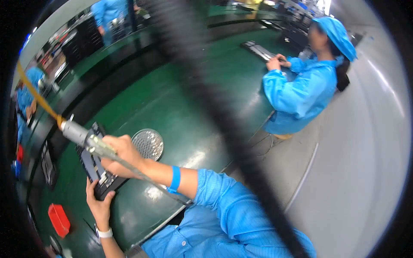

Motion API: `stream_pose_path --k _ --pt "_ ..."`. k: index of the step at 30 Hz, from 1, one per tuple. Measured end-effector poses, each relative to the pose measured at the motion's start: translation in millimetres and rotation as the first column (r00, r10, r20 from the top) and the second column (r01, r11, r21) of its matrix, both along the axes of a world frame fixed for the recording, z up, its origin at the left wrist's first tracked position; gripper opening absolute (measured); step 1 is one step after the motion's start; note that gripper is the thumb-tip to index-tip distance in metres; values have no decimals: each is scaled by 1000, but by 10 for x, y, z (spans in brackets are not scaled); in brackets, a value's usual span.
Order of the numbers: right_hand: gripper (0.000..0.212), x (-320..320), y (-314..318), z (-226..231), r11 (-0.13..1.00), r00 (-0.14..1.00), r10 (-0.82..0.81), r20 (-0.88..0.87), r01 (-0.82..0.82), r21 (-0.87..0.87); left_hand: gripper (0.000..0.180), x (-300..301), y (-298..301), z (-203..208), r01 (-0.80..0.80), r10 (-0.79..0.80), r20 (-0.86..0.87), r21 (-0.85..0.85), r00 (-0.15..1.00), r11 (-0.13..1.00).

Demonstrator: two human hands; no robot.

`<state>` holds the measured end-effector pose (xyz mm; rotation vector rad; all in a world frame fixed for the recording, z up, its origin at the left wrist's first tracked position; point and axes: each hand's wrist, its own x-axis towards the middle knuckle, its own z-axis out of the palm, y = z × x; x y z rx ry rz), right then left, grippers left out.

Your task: The person assembles internal components into a tablet device frame by securing them with screws using an electric screwdriver.

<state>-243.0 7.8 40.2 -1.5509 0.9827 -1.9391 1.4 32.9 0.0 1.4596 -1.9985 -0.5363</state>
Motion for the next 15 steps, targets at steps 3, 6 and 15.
stream_pose_path --k 3,6,15 --pt "22 -29 42 -27 990 996 -4 88 -9 140 55 -83 15 -37 26 -32 -77 -77 996 997" --pt "20 -131 -87 -64 999 996 -30 -81 33 35 52 -147 -22 -44 49 -57 -75 -95 996 994" --pt "21 -11 -64 -19 981 998 67 -7 -65 182 34 -402 -26 134 333 -305 133 -372 943 867"
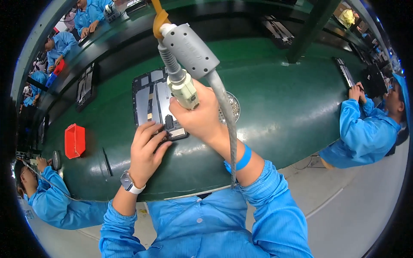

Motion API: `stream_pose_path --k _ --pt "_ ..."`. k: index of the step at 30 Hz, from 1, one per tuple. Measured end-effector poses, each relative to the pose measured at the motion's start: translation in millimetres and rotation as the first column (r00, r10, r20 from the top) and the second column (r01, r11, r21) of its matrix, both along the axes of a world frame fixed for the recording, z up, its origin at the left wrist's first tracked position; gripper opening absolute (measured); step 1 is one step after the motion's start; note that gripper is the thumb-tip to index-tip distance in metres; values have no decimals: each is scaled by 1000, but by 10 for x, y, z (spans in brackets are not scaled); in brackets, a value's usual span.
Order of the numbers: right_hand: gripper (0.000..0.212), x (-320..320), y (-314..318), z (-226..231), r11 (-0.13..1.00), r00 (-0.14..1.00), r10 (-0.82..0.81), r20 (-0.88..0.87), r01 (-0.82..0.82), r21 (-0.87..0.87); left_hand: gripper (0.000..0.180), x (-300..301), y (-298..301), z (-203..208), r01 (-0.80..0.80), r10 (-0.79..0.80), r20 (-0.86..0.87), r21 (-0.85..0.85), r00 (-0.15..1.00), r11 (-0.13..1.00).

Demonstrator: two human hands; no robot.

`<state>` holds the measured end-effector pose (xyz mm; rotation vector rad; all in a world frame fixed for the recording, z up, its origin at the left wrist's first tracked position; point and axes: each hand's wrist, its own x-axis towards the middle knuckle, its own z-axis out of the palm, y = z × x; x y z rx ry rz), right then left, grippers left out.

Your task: The person assembles internal components into a tablet device frame by securing them with screws using an electric screwdriver.

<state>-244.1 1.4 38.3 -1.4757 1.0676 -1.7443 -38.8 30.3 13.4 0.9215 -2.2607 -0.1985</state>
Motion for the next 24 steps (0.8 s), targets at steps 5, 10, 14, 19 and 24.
stream_pose_path --k 5,10,14,19,24 --pt "24 -55 8 -4 1000 998 -19 -53 18 -21 27 -290 -118 73 -127 129 -15 82 992 989" --pt "24 -4 29 -6 999 991 -10 134 3 54 17 -340 -130 -14 -33 36 -76 41 996 999" --pt "24 -79 -8 -15 998 994 -47 -99 43 -41 19 -248 -104 -56 108 -102 -110 48 989 993" --pt "23 -103 3 -22 999 995 -45 -86 42 -34 20 -273 -42 -71 93 -93 -51 -6 994 996" --pt "26 -152 -4 61 999 996 -28 80 26 29 21 -313 19 -92 28 -31 -89 -27 996 999"
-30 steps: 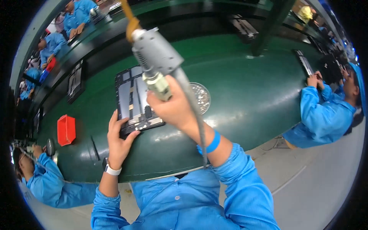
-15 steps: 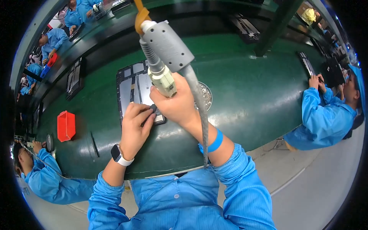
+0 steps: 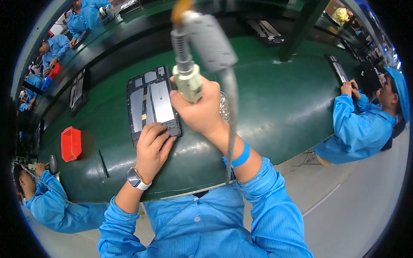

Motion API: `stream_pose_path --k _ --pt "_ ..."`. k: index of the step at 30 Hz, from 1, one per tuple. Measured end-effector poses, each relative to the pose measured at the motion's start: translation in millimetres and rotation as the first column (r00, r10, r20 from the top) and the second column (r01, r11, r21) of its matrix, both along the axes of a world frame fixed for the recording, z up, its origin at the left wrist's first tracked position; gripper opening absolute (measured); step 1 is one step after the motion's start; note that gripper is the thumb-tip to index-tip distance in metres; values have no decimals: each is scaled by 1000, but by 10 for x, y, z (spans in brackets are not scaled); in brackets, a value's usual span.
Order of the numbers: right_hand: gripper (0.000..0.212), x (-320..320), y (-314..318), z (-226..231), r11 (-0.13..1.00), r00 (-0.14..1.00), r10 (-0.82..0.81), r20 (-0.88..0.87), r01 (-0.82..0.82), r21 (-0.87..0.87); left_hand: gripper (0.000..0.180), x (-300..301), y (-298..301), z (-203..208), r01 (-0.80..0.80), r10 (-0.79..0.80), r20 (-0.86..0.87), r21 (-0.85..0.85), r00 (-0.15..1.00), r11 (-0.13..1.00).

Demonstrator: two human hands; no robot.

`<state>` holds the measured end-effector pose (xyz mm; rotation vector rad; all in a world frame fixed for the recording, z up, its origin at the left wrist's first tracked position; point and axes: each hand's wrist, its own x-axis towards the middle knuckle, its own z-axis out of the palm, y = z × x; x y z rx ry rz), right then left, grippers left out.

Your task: The person assembles internal components into a tablet device frame by securing them with screws using an electric screwdriver.

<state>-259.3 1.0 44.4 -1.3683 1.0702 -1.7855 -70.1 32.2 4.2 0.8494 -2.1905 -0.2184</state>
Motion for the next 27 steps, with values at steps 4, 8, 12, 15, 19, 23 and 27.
stream_pose_path --k 4,8,12,15,19,23,27 --pt "24 -235 100 23 999 976 -34 214 25 44 21 22 -18 -82 -15 14 -32 -33 999 999" --pt "24 -418 47 -70 995 979 -65 191 49 91 19 33 -33 -85 -8 8 -57 -3 998 1000" --pt "23 -439 1 -116 993 981 -107 159 98 64 19 40 -34 -105 -16 17 -55 18 998 1000" --pt "22 -460 -29 -131 989 979 -142 146 135 60 19 62 -27 -100 -18 20 -48 35 999 999" --pt "22 -479 -41 -140 982 972 -178 156 165 91 18 77 -35 -101 -11 14 -60 57 998 998" --pt "22 -481 -57 -131 980 976 -169 140 152 129 18 88 -44 -90 -2 7 -66 68 998 998" --pt "21 -482 -48 -124 976 976 -176 125 157 148 17 81 -51 -88 9 -4 -70 73 998 997"
